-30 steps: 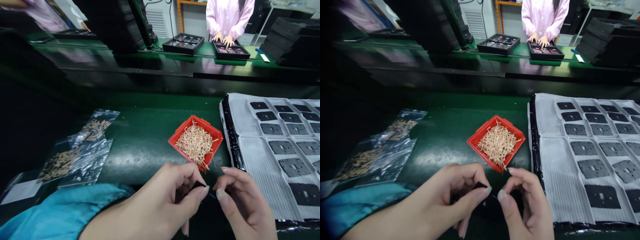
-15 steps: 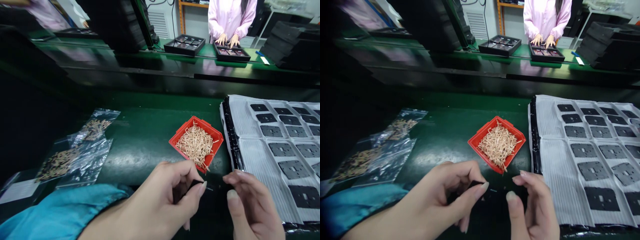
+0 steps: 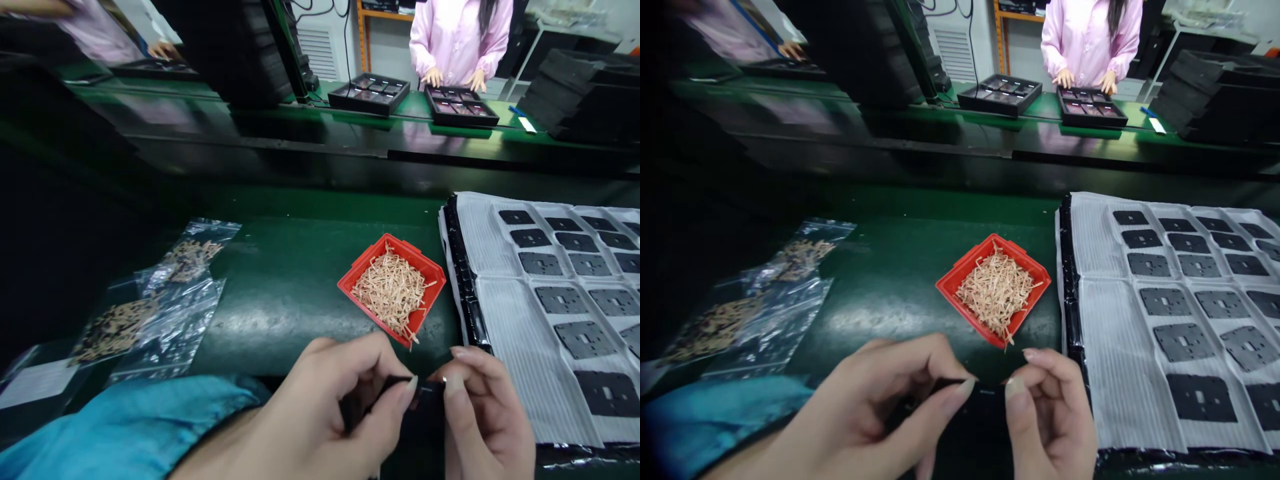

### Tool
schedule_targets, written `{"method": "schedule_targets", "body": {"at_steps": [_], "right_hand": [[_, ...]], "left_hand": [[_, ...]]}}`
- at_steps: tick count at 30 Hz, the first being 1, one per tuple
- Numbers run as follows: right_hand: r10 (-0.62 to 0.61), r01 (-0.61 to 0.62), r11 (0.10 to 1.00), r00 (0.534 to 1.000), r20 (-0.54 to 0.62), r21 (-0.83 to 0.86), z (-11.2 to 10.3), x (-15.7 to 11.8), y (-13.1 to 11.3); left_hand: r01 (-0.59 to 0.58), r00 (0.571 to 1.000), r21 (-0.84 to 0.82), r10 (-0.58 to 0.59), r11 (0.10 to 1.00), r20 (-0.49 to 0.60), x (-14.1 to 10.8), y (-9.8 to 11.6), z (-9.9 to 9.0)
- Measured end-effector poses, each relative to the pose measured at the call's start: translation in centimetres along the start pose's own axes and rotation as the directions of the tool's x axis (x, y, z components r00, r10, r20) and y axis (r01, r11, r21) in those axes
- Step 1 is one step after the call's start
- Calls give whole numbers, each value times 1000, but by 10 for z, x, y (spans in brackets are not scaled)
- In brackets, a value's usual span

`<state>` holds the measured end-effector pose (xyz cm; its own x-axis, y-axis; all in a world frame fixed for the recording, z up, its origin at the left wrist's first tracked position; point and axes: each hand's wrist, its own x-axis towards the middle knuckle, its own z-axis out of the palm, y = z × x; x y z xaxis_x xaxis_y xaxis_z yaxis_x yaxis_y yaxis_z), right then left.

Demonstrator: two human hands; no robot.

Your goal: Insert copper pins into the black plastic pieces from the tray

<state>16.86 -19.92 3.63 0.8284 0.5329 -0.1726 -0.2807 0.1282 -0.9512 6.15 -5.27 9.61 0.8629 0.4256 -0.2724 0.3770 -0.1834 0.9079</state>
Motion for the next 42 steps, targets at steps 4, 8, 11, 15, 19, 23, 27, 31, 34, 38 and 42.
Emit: {"method": "schedule_targets", "body": {"at_steps": [4, 8, 11, 15, 19, 23, 27, 31, 34, 38, 42], "right_hand": [[-256, 271, 962, 935, 246, -29, -7, 11, 4], [-294, 317, 947, 916, 271, -46, -14, 21, 6], [-333, 352, 935, 916, 224, -47, -15, 20, 7], [-380, 400, 913, 904, 195, -75, -9, 18, 8], [-610, 597, 770, 792, 13, -225, 3, 14, 9], [-742, 698, 641, 670, -25, -321, 8, 11, 7], [-728, 675, 650, 685, -30, -349, 8, 10, 6], [-571, 530, 782, 820, -38, -329, 12, 8, 9], [-373, 345, 897, 926, -56, -275, 15, 2, 9], [-231, 229, 964, 973, 1, -133, 20, -4, 3], [-131, 129, 990, 990, -54, -52, 30, -5, -2]], "left_hand": [[194, 977, -278, -159, 941, 144, 10, 10, -1], [222, 972, -325, -183, 919, 145, 12, 9, 0], [253, 964, -378, -200, 890, 174, 13, 7, 1], [256, 963, -417, -191, 872, 193, 16, 9, 2], [295, 953, -388, -237, 873, 190, 13, 7, 2], [282, 957, -334, -236, 899, 171, 10, 4, 3], [262, 962, -326, -221, 908, 159, 11, 5, 4], [132, 991, -305, -121, 943, 57, 10, 8, 1], [14, 999, -238, -25, 971, -42, 7, 7, -1], [-125, 979, -81, 110, 989, -173, 4, 0, 4], [-252, 942, 40, 255, 967, -220, 2, -7, 10]]}}
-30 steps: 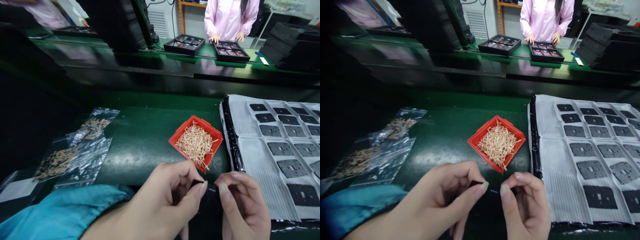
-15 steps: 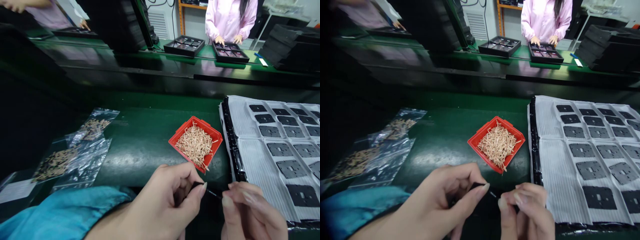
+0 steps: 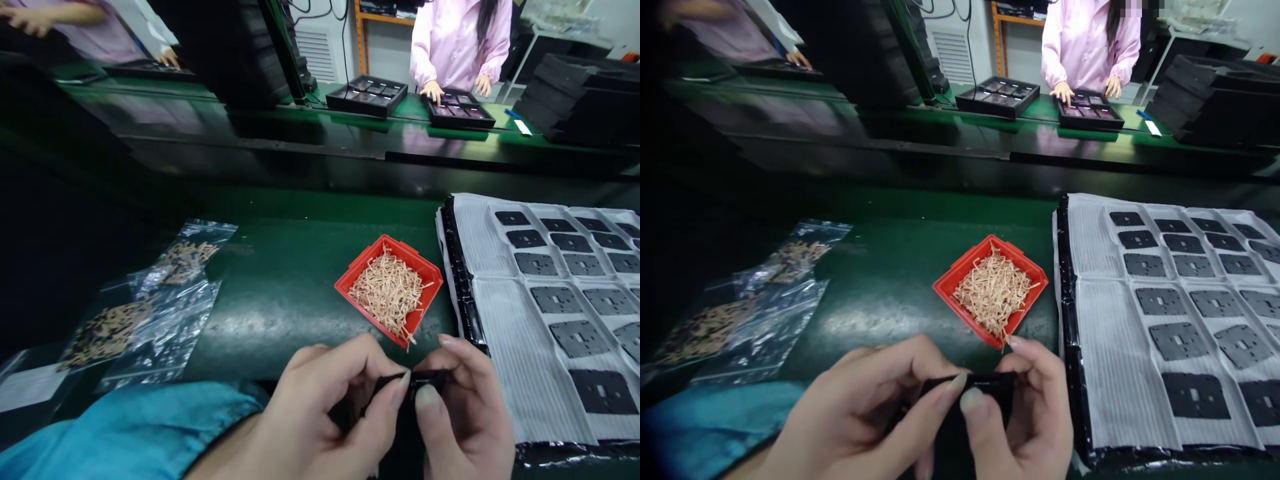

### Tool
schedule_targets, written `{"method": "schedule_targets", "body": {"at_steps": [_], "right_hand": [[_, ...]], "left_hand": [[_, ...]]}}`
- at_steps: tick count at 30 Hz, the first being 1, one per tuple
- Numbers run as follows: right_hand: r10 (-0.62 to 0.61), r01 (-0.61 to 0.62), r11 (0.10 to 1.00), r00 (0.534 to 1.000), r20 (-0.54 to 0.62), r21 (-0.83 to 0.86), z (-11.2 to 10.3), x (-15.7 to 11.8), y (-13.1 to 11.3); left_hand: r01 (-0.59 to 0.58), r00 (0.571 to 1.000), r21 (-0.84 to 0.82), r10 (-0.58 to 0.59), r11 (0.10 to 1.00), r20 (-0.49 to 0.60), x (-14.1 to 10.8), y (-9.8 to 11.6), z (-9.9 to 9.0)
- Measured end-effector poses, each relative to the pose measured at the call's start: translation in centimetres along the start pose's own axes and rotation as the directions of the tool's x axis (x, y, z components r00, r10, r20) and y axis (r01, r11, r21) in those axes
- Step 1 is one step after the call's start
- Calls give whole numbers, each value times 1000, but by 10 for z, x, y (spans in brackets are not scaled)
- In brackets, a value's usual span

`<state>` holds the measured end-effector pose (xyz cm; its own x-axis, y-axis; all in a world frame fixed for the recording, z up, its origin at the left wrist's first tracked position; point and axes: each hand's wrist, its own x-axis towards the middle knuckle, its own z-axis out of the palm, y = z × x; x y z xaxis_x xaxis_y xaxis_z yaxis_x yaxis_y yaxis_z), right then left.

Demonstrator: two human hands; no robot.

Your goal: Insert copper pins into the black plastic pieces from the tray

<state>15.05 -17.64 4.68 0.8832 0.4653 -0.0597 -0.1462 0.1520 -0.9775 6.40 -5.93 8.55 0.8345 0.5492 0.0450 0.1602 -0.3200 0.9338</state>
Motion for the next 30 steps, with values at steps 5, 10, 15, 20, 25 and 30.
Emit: {"method": "schedule_targets", "body": {"at_steps": [5, 10, 15, 20, 25, 30], "right_hand": [[-12, 13, 1000, 996, -90, 16, 10, 0, -2], [11, -11, 1000, 996, -87, 2, -1, 11, 2], [-216, 234, 965, 965, 151, -114, -25, 29, 11], [-274, 295, 953, 936, 221, -71, -28, 28, 14], [-320, 337, 940, 926, 202, -54, -27, 27, 16], [-271, 289, 956, 935, 227, -52, -25, 29, 13]], "left_hand": [[-42, 999, 63, 41, 997, 6, 1, 3, -1], [-88, 996, 150, 87, 985, 16, 4, 8, -4], [60, 996, 100, -66, 993, 58, 7, 11, -4], [329, 932, -98, -306, 939, 193, 10, 8, -1], [236, 963, -104, -218, 966, 156, 6, -3, 2], [217, 970, -138, -197, 966, 143, 0, -6, 3]]}}
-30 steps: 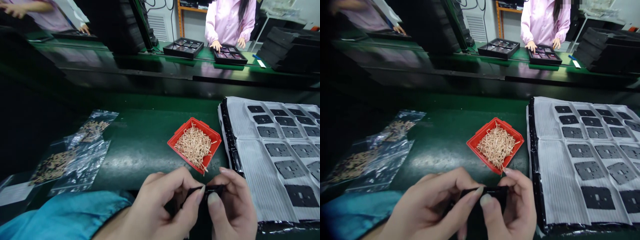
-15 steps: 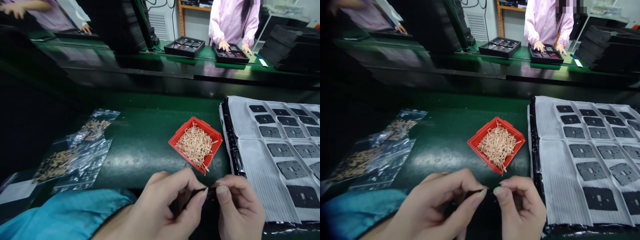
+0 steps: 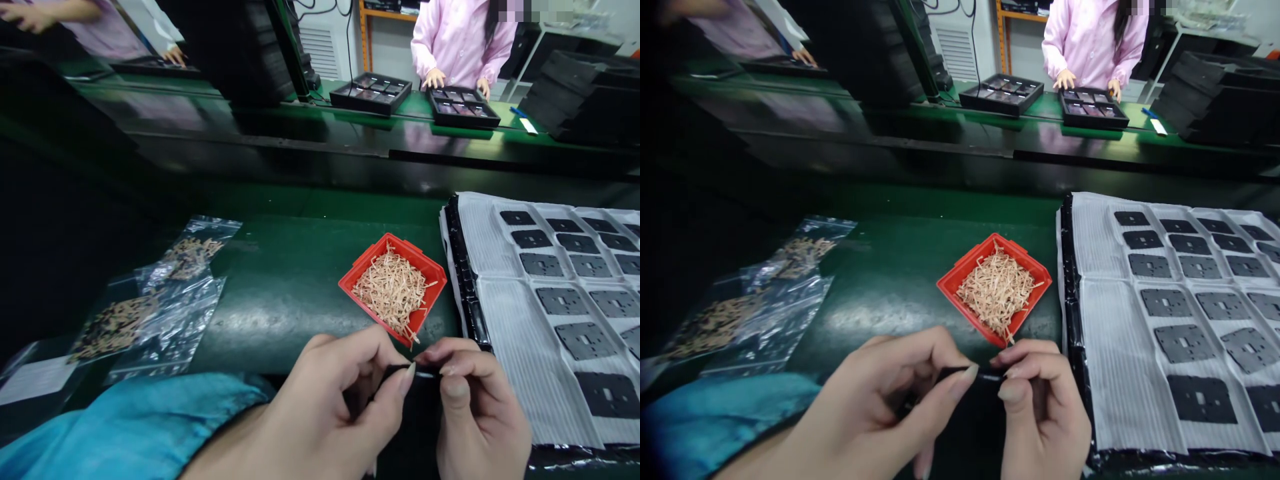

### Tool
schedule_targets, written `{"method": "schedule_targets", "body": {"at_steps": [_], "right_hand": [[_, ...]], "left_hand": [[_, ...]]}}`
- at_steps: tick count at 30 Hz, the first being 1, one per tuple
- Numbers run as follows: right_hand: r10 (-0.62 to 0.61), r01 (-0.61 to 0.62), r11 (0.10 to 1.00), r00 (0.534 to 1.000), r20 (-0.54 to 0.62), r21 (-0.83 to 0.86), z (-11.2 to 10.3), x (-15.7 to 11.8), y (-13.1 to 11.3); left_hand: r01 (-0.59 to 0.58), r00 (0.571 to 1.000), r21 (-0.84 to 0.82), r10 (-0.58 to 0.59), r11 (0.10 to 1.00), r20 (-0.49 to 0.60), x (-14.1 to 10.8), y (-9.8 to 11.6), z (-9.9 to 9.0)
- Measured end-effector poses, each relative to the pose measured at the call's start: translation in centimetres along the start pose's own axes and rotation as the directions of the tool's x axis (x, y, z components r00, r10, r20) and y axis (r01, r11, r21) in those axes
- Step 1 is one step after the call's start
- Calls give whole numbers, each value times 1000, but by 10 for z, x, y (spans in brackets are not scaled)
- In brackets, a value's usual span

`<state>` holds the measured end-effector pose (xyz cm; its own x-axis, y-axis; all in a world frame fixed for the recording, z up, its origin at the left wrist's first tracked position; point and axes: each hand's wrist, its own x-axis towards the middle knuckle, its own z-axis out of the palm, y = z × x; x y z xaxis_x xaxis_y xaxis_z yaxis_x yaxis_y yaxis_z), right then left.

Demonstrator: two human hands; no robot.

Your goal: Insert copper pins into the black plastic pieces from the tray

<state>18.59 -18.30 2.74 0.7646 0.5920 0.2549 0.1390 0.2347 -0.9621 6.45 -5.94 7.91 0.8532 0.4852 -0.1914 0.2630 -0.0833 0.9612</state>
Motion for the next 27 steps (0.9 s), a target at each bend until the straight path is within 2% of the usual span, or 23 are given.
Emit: {"method": "schedule_targets", "body": {"at_steps": [5, 7, 10, 14, 16, 19, 23, 25, 27], "right_hand": [[175, -167, 984, 973, -152, 64, 18, -4, -17], [203, -193, 978, 963, -177, 77, 24, -6, -22], [202, -190, 978, 964, -171, 80, 22, -7, -21], [79, -76, 996, 995, -60, 46, 9, -2, -12], [61, -59, 997, 998, -26, 53, 6, 0, -11], [151, -144, 982, 987, -56, 120, 11, -2, -16], [306, -282, 939, 946, -108, 197, 20, -6, -23], [319, -296, 936, 942, -105, 192, 18, -6, -21], [267, -253, 952, 962, -59, 172, 10, -4, -16]], "left_hand": [[-10, 1000, 104, 12, 995, -22, 5, 13, -4], [-24, 999, 125, 29, 992, -31, 5, 17, -5], [-7, 1000, 153, 11, 988, -25, 1, 14, -5], [41, 999, 155, -44, 987, 17, -9, 5, -6], [47, 999, 153, -50, 987, 19, -12, 2, -7], [46, 999, 180, -50, 983, 14, -11, 5, -9], [-26, 999, 228, 34, 973, -29, -2, 15, -9], [-38, 997, 220, 51, 975, -52, 0, 18, -8], [-38, 997, 208, 51, 977, -57, 0, 17, -7]]}}
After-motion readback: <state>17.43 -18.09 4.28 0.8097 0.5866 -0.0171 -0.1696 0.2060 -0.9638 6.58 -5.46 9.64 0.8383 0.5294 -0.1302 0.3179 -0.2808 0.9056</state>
